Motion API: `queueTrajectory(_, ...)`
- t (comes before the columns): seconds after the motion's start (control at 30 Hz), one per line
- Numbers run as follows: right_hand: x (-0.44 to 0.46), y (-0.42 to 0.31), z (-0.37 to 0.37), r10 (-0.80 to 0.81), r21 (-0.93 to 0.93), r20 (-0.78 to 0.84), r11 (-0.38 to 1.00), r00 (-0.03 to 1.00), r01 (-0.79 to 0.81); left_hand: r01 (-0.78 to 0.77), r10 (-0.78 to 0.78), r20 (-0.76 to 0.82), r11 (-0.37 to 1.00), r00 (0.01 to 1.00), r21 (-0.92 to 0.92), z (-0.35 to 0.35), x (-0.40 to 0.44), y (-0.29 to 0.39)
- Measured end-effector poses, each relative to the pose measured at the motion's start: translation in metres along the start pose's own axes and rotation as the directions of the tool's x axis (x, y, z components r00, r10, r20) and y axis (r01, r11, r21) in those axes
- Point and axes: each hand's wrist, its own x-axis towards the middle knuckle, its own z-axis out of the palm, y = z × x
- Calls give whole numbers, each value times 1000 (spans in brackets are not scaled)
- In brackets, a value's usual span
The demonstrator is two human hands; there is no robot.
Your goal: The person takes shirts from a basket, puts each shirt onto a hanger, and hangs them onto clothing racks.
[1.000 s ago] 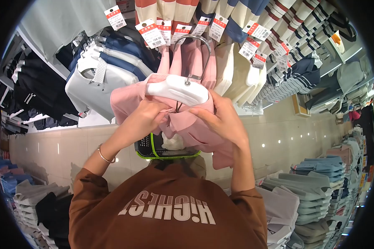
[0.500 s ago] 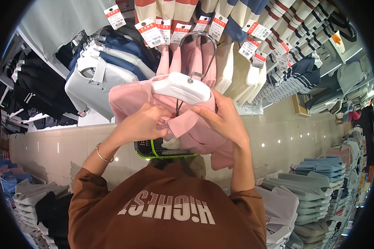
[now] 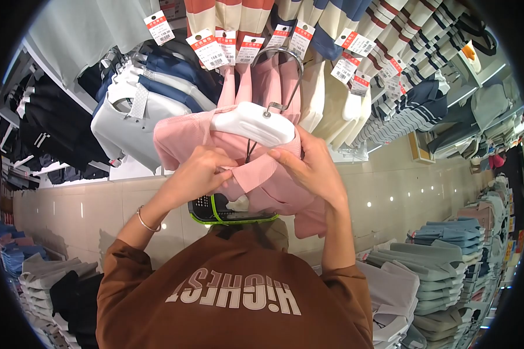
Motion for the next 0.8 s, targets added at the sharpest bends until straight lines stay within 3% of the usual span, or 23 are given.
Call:
queueTrajectory(0.13, -3, 5, 3, -50, -31, -16, 998, 999, 49, 32, -30, 12, 991, 999, -132, 8, -5, -4)
queueTrajectory(0.23, -4, 9, 2, -20, -83, 4, 996, 1000, 21, -75, 77, 58, 997, 995, -35, 10, -7, -4)
queueTrajectory(0.43, -8, 14, 2, 5, -101, -4, 995, 1000, -5, 100, -46, 177, 944, 983, -315, 7, -16, 9)
queueTrajectory(0.53, -11, 26, 12, 27, -3, -33, 1000, 999, -27, 221, -136, 184, 766, 974, -604, 10, -19, 18)
queueTrajectory(0.7, -21, 48, 26, 81, 142, 10, 987, 997, -82, 294, -268, 162, 585, 950, -756, 24, -19, 10)
queueTrajectory(0.73, -22, 46, 29, 12, 176, 17, 984, 1000, -15, 298, -301, 153, 529, 941, -795, 25, -18, 11)
queueTrajectory(0.8, -25, 36, 36, -61, 122, -18, 991, 998, 63, 278, -297, 127, 547, 946, -790, 27, -16, 10)
